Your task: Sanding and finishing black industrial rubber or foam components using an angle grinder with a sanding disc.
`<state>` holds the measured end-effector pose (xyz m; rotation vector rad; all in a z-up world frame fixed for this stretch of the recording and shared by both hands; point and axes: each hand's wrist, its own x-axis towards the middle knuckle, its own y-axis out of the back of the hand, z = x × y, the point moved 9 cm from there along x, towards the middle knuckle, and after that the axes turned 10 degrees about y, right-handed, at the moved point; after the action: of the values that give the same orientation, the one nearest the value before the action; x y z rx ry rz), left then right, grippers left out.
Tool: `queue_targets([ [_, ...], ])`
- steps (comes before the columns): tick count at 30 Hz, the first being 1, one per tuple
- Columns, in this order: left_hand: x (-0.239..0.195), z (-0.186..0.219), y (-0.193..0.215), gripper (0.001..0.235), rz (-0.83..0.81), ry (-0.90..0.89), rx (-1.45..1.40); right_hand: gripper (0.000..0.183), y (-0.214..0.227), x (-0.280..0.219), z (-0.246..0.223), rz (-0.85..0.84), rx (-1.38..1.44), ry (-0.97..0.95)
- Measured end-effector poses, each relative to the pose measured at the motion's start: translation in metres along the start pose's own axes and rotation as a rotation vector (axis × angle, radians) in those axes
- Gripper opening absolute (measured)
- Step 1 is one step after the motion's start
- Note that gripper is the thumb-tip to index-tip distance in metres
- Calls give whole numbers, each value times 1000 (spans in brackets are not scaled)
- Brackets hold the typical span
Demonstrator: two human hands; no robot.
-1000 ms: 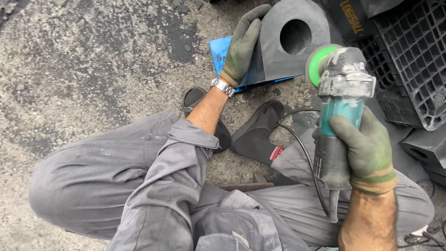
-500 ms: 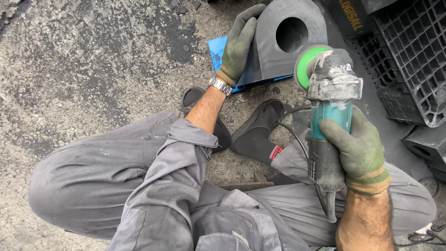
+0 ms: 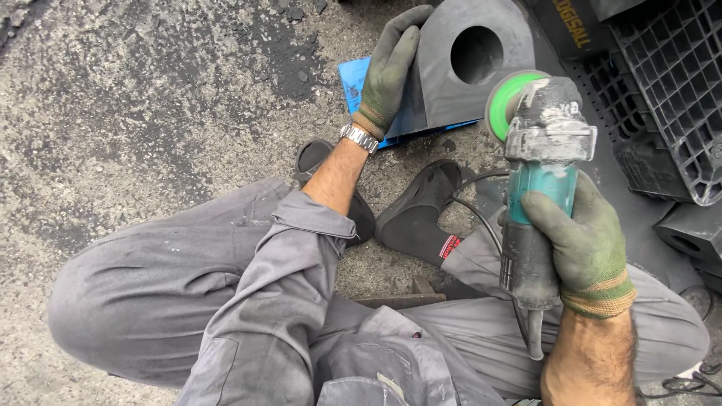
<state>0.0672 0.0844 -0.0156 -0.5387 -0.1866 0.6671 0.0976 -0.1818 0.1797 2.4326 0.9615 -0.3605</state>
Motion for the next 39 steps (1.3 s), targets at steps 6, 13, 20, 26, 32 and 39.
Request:
queue_targets([
  [6,3,-3,3,35,-12,-4,-8,52,-40,23,-37,-132,-191,107],
  [13,2,-3,4,34,32,0,27,56,-25,17,-33,-80,-191,84],
  [20,0,6,5,34,44,21,71,60,-51,21,-33,-123,-81,7],
  [26,1,6,11,33,72,-18,156,59,-66,15,-45,-213,-219,86],
  [32,-2,8,7,32,54,78,-10,60,-29,2,-28,-6,-317,-49],
  [39,0,-8,5,34,13,149,-114,54,-74,42,-66,-171,-283,117],
])
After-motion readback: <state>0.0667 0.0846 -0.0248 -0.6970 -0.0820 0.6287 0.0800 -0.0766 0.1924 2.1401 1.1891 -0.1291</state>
